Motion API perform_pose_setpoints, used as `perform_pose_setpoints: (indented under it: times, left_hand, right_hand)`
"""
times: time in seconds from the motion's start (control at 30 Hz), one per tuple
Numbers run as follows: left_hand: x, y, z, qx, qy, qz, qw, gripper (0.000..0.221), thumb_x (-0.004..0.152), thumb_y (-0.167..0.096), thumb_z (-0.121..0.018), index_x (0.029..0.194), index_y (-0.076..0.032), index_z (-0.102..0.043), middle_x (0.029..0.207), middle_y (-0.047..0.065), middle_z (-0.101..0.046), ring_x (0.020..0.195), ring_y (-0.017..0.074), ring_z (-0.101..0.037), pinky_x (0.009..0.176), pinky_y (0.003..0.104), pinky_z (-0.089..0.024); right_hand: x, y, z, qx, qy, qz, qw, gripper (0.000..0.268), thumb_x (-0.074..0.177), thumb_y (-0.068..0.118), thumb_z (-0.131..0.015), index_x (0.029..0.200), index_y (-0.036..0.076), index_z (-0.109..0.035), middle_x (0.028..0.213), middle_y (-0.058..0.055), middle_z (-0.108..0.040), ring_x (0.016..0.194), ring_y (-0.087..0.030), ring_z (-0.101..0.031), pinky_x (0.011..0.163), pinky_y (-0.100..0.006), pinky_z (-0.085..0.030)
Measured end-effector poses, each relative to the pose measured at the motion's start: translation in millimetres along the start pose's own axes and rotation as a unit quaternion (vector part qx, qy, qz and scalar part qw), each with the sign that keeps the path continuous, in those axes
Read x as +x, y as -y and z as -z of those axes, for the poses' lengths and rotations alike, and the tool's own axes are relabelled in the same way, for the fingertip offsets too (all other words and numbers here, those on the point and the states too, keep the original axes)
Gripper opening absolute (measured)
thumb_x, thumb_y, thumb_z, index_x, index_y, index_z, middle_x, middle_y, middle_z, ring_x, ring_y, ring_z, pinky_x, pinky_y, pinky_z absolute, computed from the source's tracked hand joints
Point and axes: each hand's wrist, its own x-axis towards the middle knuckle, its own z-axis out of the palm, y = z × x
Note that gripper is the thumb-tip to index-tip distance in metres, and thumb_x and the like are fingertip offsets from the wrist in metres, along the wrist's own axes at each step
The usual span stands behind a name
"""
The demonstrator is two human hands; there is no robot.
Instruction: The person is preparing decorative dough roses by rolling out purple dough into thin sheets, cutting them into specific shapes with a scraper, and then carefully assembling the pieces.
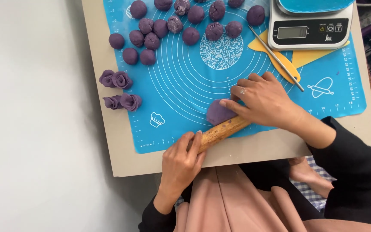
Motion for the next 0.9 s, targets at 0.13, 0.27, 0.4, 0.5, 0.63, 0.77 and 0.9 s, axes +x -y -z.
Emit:
perform_pose_setpoints:
  times: [0.13, 0.27, 0.4, 0.5, 0.63, 0.77, 0.9]
  left_hand:
    - [9, 2, 10, 0.056, -0.084, -0.042, 0.994, 0.029, 0.090, -0.011, -0.075, 0.118, -0.006, -0.072, 0.102, 0.008, -0.062, 0.084, 0.0217, -0.070, 0.070, 0.034, -0.060]
    - [15, -1, 19, 0.070, -0.108, -0.067, 0.989, 0.022, 0.095, -0.003, -0.072, 0.117, -0.003, -0.072, 0.101, 0.008, -0.062, 0.083, 0.0206, -0.068, 0.067, 0.034, -0.058]
    - [16, -6, 23, 0.069, -0.115, -0.081, 0.988, 0.019, 0.095, 0.000, -0.072, 0.114, -0.003, -0.073, 0.098, 0.008, -0.062, 0.083, 0.0214, -0.068, 0.067, 0.034, -0.057]
    - [15, -9, 27, 0.058, -0.110, -0.085, 0.989, 0.022, 0.097, -0.001, -0.075, 0.118, -0.002, -0.071, 0.099, 0.009, -0.062, 0.082, 0.0228, -0.068, 0.068, 0.035, -0.056]
    - [13, -10, 40, 0.050, -0.105, -0.083, 0.990, 0.021, 0.097, -0.003, -0.077, 0.117, -0.002, -0.071, 0.098, 0.008, -0.061, 0.081, 0.0225, -0.067, 0.067, 0.035, -0.055]
    - [7, -7, 54, 0.043, -0.102, -0.083, 0.990, 0.024, 0.095, -0.001, -0.078, 0.117, -0.002, -0.070, 0.098, 0.008, -0.059, 0.080, 0.0224, -0.066, 0.066, 0.036, -0.055]
    - [2, -3, 62, -0.034, -0.090, -0.074, 0.993, 0.025, 0.093, 0.006, -0.073, 0.116, -0.001, -0.068, 0.102, 0.010, -0.063, 0.082, 0.0241, -0.067, 0.067, 0.036, -0.057]
  right_hand:
    - [3, -2, 13, 0.092, 0.108, 0.015, 0.990, 0.047, 0.104, 0.062, -0.039, 0.110, 0.021, -0.062, 0.075, -0.004, -0.075, 0.080, -0.029, -0.071, 0.087, -0.043, -0.045]
    - [3, 4, 26, 0.254, 0.205, -0.024, 0.945, 0.046, 0.099, 0.057, -0.042, 0.135, 0.029, -0.049, 0.071, -0.002, -0.068, 0.061, -0.026, -0.062, 0.061, -0.042, -0.042]
    - [9, -2, 21, 0.362, 0.193, 0.000, 0.912, 0.050, 0.098, 0.043, -0.054, 0.145, 0.026, -0.047, 0.098, -0.005, -0.074, 0.078, -0.023, -0.067, 0.074, -0.037, -0.049]
    - [13, 2, 27, 0.442, 0.177, 0.017, 0.879, 0.056, 0.097, 0.020, -0.065, 0.150, 0.029, -0.049, 0.098, -0.002, -0.060, 0.093, -0.017, -0.077, 0.081, -0.032, -0.053]
    - [24, 13, 35, 0.461, 0.154, 0.074, 0.871, 0.059, 0.098, 0.011, -0.062, 0.152, 0.028, -0.046, 0.100, -0.004, -0.063, 0.085, -0.021, -0.075, 0.072, -0.032, -0.057]
    - [38, 25, 41, 0.421, 0.147, 0.157, 0.881, 0.060, 0.099, 0.009, -0.061, 0.152, 0.029, -0.042, 0.105, -0.005, -0.064, 0.069, -0.020, -0.068, 0.063, -0.035, -0.050]
    - [55, 31, 39, 0.394, 0.155, 0.194, 0.885, 0.058, 0.099, 0.015, -0.062, 0.151, 0.030, -0.043, 0.107, -0.003, -0.068, 0.074, -0.020, -0.074, 0.066, -0.036, -0.053]
